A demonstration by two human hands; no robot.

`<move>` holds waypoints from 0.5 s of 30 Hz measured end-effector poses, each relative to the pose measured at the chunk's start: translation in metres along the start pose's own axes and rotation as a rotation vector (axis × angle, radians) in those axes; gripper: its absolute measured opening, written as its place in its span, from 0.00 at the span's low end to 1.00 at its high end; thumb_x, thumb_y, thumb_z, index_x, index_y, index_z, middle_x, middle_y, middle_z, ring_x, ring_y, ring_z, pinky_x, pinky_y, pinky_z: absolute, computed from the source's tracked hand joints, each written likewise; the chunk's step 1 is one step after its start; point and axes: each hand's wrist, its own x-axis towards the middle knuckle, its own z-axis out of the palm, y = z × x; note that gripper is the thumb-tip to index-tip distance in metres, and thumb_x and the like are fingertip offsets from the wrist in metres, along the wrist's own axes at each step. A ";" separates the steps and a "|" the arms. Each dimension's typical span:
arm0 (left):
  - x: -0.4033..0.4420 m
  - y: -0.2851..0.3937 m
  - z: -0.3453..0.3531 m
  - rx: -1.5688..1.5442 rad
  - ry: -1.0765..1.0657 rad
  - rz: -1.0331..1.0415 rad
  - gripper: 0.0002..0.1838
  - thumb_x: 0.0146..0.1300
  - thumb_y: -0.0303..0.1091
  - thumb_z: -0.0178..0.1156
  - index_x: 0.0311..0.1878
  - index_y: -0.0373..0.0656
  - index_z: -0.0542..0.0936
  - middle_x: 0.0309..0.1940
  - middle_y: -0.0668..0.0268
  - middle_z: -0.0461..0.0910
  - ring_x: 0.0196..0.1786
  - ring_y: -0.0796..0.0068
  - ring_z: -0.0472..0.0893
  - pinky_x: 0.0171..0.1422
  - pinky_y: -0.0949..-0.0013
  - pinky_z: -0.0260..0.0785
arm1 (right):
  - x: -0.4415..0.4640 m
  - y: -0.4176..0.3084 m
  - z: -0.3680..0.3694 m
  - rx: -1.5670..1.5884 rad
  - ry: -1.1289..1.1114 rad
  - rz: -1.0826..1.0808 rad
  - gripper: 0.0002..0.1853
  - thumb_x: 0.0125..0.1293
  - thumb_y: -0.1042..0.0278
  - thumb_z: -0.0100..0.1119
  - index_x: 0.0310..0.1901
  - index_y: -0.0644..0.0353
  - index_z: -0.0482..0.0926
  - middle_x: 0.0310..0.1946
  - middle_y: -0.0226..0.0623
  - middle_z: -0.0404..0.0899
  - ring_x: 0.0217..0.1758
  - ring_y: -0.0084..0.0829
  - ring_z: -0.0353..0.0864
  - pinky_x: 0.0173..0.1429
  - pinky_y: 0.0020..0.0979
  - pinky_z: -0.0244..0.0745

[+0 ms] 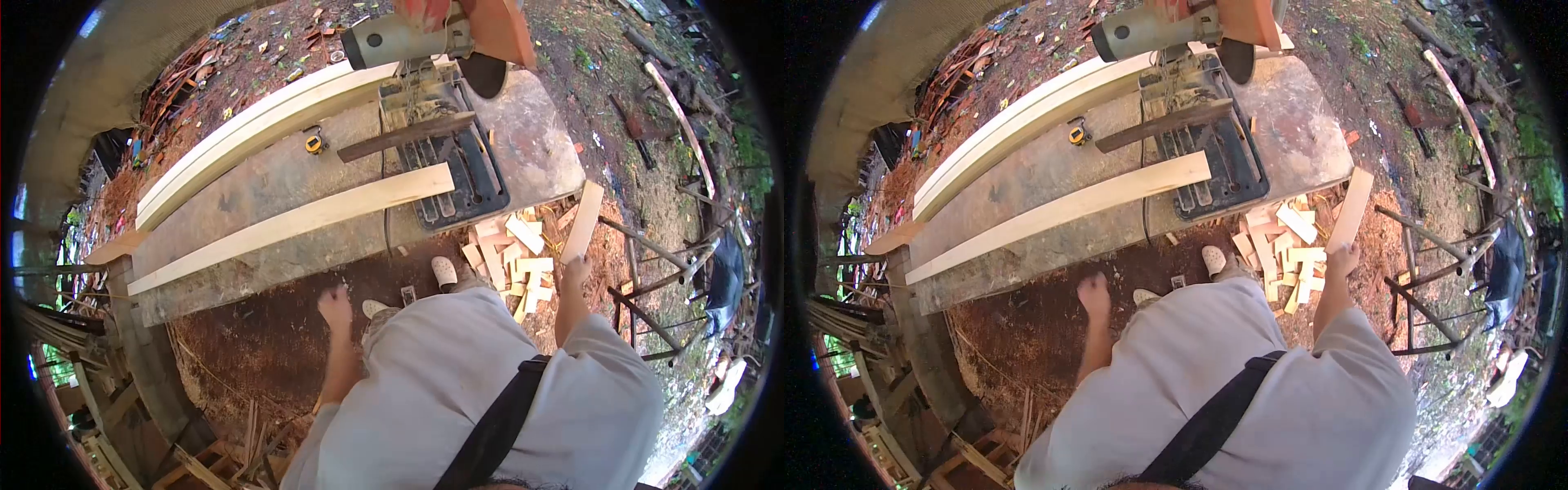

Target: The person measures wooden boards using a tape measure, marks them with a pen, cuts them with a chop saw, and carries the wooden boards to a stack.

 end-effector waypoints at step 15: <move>0.265 0.530 -0.018 -0.229 0.177 1.319 0.28 0.54 0.43 0.69 0.55 0.34 0.80 0.59 0.50 0.79 0.60 0.50 0.79 0.63 0.58 0.72 | 0.022 0.082 -0.170 -0.474 -0.404 0.357 0.17 0.69 0.50 0.56 0.44 0.56 0.80 0.24 0.34 0.76 0.23 0.28 0.72 0.26 0.39 0.66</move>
